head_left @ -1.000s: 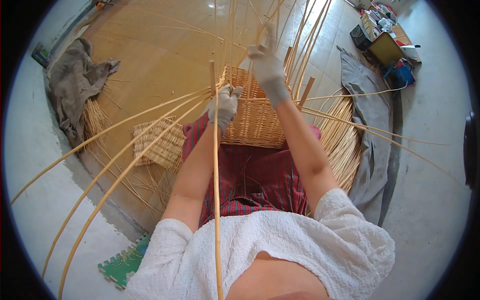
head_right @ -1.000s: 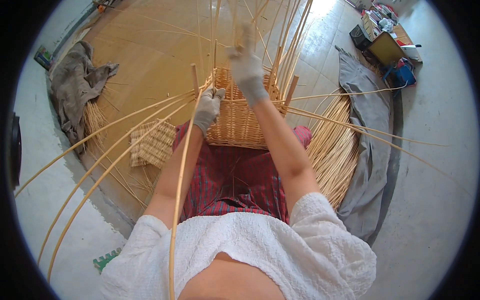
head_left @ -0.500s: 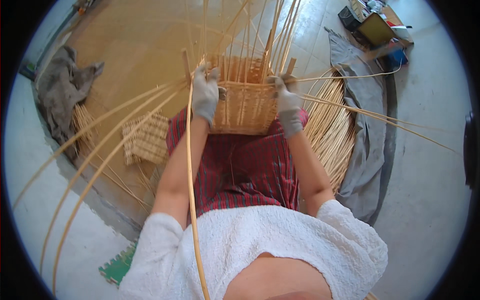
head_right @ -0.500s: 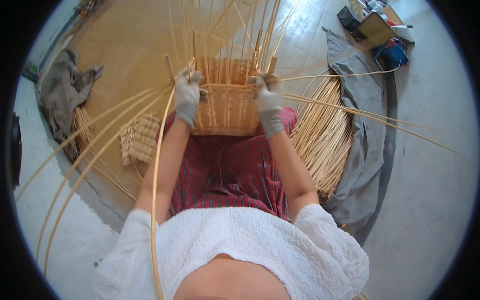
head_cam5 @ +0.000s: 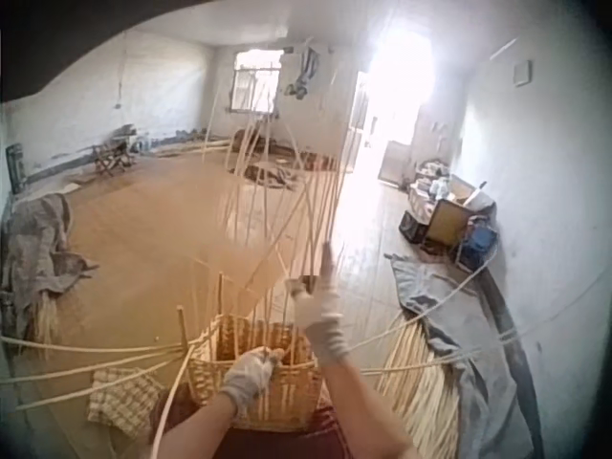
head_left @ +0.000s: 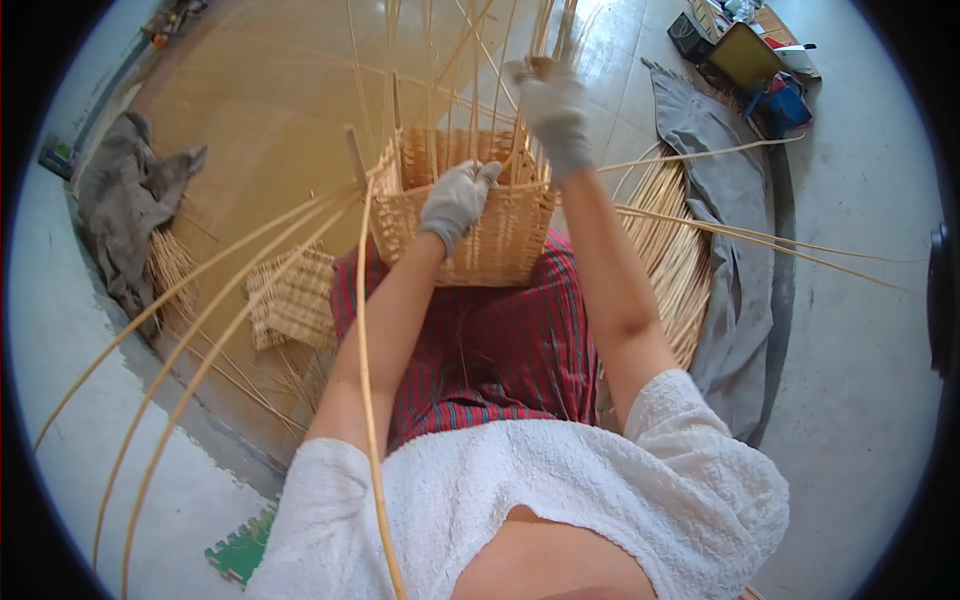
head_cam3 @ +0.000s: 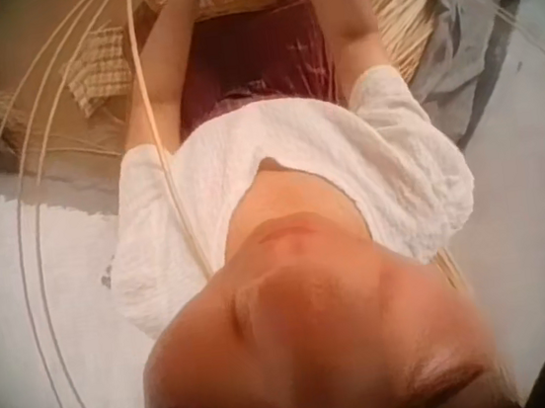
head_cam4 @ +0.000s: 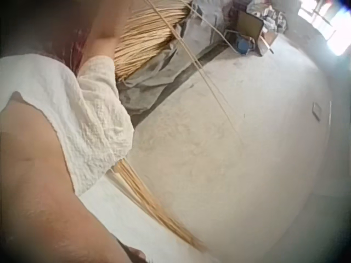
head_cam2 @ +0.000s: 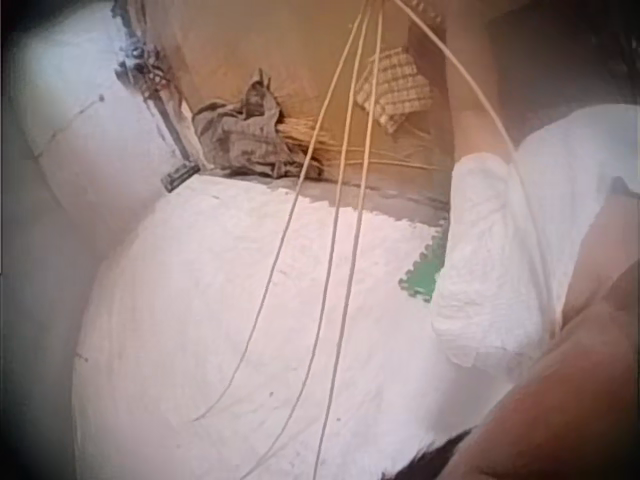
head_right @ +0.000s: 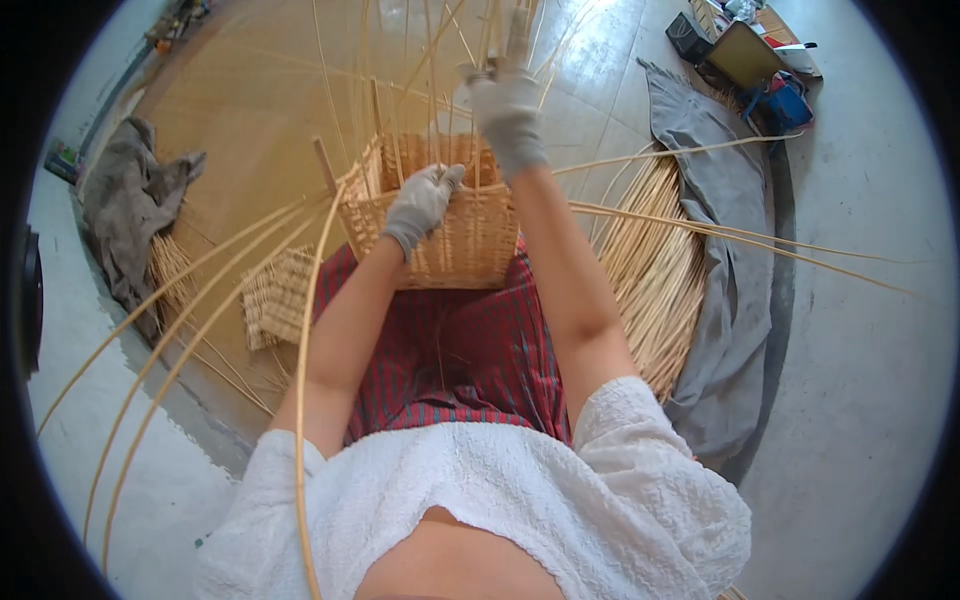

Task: The person weaves a basket by hand, interlacing thin bamboo strips through vertical stakes. They repeatedly adjust the basket's position and pull the strips tight to maintain the weave pattern.

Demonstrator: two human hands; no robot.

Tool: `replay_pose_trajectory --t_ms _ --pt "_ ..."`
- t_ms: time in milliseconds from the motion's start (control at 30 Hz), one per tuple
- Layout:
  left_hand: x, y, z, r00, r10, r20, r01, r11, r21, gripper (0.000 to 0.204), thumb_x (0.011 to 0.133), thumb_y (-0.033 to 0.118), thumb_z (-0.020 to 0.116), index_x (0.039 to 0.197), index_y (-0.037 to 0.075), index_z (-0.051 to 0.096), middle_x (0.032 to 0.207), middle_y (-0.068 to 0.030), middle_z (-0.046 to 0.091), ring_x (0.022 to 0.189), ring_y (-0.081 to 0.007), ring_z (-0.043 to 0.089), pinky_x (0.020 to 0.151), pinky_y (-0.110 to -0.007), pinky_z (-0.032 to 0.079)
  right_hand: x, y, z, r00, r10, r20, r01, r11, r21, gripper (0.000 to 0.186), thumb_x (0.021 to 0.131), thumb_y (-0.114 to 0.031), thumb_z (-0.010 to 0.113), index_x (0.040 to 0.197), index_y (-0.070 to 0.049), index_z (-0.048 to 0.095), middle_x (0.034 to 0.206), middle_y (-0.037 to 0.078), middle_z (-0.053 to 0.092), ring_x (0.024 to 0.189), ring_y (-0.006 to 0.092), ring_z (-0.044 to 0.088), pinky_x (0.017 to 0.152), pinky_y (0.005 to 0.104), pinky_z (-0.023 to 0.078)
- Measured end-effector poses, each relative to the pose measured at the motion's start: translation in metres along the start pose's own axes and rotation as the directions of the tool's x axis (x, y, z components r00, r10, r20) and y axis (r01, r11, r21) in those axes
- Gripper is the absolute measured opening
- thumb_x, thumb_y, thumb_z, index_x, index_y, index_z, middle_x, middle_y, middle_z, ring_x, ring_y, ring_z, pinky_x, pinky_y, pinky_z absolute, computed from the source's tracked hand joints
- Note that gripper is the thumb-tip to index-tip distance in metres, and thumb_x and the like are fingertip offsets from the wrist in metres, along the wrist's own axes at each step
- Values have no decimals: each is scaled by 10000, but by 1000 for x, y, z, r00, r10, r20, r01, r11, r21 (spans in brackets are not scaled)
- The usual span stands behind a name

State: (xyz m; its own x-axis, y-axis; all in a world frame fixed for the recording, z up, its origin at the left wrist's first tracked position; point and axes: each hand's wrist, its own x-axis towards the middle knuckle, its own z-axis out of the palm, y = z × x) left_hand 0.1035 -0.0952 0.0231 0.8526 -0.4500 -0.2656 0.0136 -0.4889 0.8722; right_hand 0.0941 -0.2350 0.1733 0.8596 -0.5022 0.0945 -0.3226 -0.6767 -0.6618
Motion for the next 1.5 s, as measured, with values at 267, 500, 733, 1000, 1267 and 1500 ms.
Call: replay_pose_trajectory --t_ms 267,500,733,1000,1267,1500 --pt "-26 -12 12 971 165 -173 -212 927 -308 272 983 255 703 1127 37 629 823 -89 667 628 -149 657 515 -298 547 -161 141 25 938 198 286 -321 806 498 302 1059 -187 551 1319 -41 594 1119 135 712 983 160 719 482 259 537" --pt "-112 -96 -81 663 13 -749 -564 667 -487 260 957 133 746 1147 1 627 902 -94 695 740 -123 663 618 -261 558 -171 116 98 966 -129 222 1 868 497 206 978 -91 634 1171 -58 700 1109 118 744 1053 233 709 930 357 559" --pt "-165 -112 -102 863 52 -503 -286 871 -400 301 959 97 706 1228 -19 636 1022 -91 714 962 -171 683 862 -299 565 -215 -45 125 205 -979 -6 765 156 624 435 800 -325 792 1186 -141 707 1151 103 702 1087 321 665 962 426 541" --pt "-129 -18 -133 666 623 -409 -652 753 85 357 1082 202 513 1419 86 534 733 24 609 783 -151 646 995 -384 551 -211 -10 103 200 -877 438 819 395 416 311 905 -422 682 755 -149 685 815 54 692 801 303 679 720 433 547" --pt "-130 -76 -107 642 381 -665 -684 677 -273 264 1104 239 476 1250 43 576 665 25 474 623 -93 517 1042 -416 517 -72 121 123 906 -423 5 2 15 1000 523 1136 -388 347 830 -34 580 639 -11 428 640 125 535 680 301 470" --pt "-51 -87 -107 848 376 -374 -499 805 -322 470 868 281 819 1188 99 527 1096 -46 544 956 -152 595 1042 -406 497 -93 122 96 984 -168 55 55 588 807 276 991 -22 664 1265 -51 656 995 24 705 873 104 664 805 248 526"
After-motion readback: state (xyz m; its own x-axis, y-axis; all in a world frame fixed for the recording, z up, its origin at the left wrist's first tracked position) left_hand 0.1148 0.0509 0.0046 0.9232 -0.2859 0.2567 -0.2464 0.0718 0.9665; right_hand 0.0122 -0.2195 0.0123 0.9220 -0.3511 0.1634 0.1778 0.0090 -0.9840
